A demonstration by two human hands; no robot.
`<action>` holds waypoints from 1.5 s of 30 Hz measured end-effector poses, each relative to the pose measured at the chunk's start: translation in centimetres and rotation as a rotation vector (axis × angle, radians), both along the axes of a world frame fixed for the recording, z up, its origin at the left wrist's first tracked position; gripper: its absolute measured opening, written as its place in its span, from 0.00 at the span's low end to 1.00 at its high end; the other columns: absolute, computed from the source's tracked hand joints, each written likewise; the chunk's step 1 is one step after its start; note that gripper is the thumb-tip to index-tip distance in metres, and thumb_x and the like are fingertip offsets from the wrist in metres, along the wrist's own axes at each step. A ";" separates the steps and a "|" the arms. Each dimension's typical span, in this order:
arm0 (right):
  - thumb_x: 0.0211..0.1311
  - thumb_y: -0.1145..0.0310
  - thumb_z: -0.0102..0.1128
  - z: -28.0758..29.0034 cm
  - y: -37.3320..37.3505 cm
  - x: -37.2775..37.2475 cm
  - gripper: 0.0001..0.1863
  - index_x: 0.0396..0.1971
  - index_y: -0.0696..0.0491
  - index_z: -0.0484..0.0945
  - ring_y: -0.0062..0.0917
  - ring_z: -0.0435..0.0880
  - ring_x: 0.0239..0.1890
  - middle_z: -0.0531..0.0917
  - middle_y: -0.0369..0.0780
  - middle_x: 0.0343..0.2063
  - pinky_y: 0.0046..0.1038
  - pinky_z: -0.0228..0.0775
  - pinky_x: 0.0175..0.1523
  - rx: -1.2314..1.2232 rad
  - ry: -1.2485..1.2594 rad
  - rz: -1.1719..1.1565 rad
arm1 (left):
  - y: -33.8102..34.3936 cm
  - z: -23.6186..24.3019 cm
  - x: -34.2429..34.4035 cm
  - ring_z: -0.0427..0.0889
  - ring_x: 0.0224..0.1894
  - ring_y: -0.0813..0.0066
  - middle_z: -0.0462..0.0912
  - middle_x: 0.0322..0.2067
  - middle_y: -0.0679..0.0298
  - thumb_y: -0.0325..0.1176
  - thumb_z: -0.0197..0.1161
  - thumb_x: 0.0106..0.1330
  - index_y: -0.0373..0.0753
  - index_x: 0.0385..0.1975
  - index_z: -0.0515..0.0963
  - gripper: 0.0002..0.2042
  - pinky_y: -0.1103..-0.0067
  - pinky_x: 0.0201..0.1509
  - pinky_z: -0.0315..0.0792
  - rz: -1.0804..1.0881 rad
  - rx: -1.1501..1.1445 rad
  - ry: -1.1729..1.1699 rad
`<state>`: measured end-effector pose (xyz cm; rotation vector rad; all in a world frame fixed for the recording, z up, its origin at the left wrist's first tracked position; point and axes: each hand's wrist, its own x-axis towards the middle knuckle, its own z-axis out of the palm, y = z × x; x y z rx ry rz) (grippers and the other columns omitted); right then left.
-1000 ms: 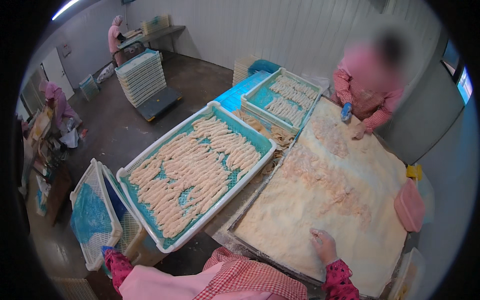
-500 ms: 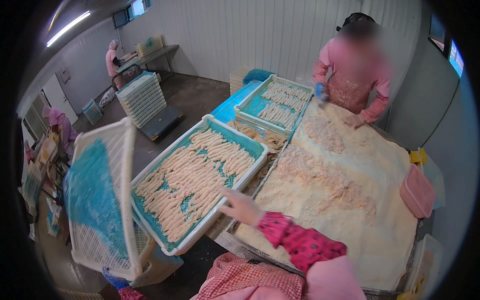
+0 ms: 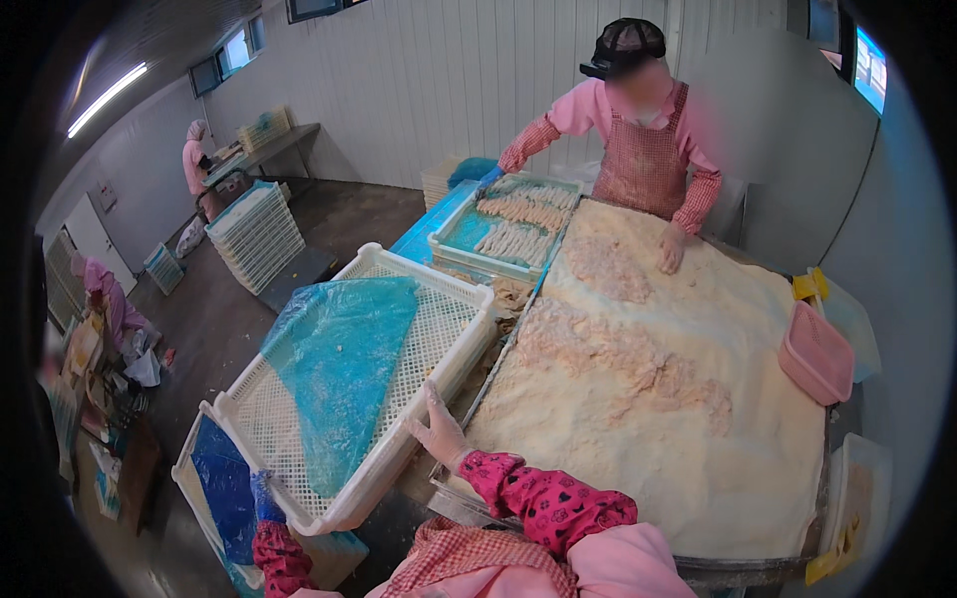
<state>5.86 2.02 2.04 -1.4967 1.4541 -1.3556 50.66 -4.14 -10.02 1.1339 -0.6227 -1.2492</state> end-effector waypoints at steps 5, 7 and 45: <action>0.59 0.58 0.54 0.0 0.3 0.2 0.39 0.61 0.64 0.46 0.39 0.49 0.65 0.53 0.54 0.61 0.31 0.41 0.67 0.005 -0.022 0.006 | -2.1 -0.5 4.7 0.75 0.29 0.71 0.74 0.28 0.64 0.31 0.57 0.56 0.32 0.39 0.70 0.13 0.77 0.31 0.72 0.060 -0.113 -0.724; 0.58 0.59 0.56 0.1 -0.3 -0.4 0.38 0.60 0.64 0.50 0.38 0.51 0.65 0.55 0.53 0.61 0.32 0.43 0.66 0.010 0.066 -0.045 | -2.3 0.1 4.1 0.69 0.45 0.63 0.69 0.42 0.55 0.27 0.61 0.50 0.30 0.47 0.65 0.23 0.73 0.48 0.66 0.140 -0.179 -1.058; 0.47 0.44 0.59 8.4 -3.7 11.2 0.52 0.62 0.61 0.44 0.40 0.56 0.63 0.55 0.50 0.62 0.46 0.47 0.62 -0.067 0.546 -0.189 | -15.1 27.6 -21.3 0.77 0.35 0.61 0.77 0.32 0.61 0.36 0.54 0.58 0.43 0.35 0.74 0.08 0.67 0.35 0.72 -0.514 -0.942 -2.073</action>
